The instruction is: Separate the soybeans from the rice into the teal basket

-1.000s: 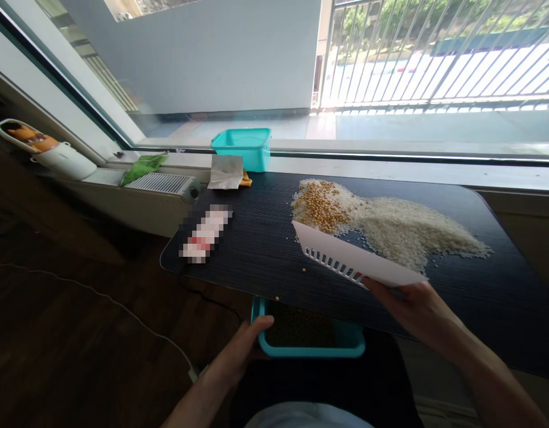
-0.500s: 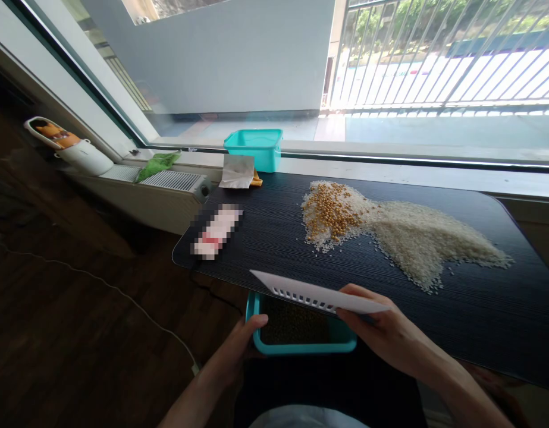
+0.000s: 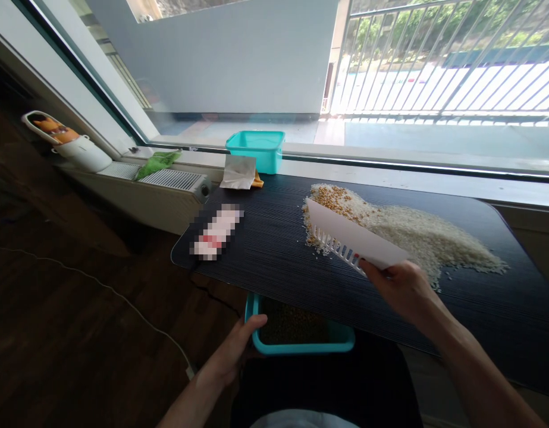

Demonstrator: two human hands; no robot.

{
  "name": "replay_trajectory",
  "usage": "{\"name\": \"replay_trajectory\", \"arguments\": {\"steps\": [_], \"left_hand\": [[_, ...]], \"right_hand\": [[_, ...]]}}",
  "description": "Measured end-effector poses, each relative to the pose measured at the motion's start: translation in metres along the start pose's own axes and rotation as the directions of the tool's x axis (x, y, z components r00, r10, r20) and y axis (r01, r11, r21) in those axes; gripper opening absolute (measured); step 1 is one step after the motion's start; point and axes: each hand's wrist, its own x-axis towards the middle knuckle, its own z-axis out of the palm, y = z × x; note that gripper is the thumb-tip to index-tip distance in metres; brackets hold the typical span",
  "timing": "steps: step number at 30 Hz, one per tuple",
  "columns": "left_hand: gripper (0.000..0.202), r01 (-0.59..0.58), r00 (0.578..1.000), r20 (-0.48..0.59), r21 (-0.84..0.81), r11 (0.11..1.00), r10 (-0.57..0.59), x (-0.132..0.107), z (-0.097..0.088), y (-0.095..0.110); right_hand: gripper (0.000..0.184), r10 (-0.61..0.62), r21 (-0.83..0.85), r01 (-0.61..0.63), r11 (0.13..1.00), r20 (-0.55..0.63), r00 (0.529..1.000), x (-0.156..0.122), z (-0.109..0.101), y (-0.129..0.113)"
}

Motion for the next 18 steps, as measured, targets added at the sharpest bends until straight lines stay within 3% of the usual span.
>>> {"name": "replay_trajectory", "arguments": {"steps": [5,18], "left_hand": [[0.061,-0.008,1.000,0.017,-0.002,1.000,0.008,0.002,-0.001,-0.001],[0.054,0.004,1.000,0.026,-0.003,1.000,-0.004,0.006,-0.005,-0.003]], "right_hand": [[0.030,-0.029,0.047,0.026,0.999,0.056,0.998,-0.004,0.000,0.002],[0.031,-0.060,0.095,0.057,0.994,0.032,0.998,0.007,0.008,-0.005]]}}
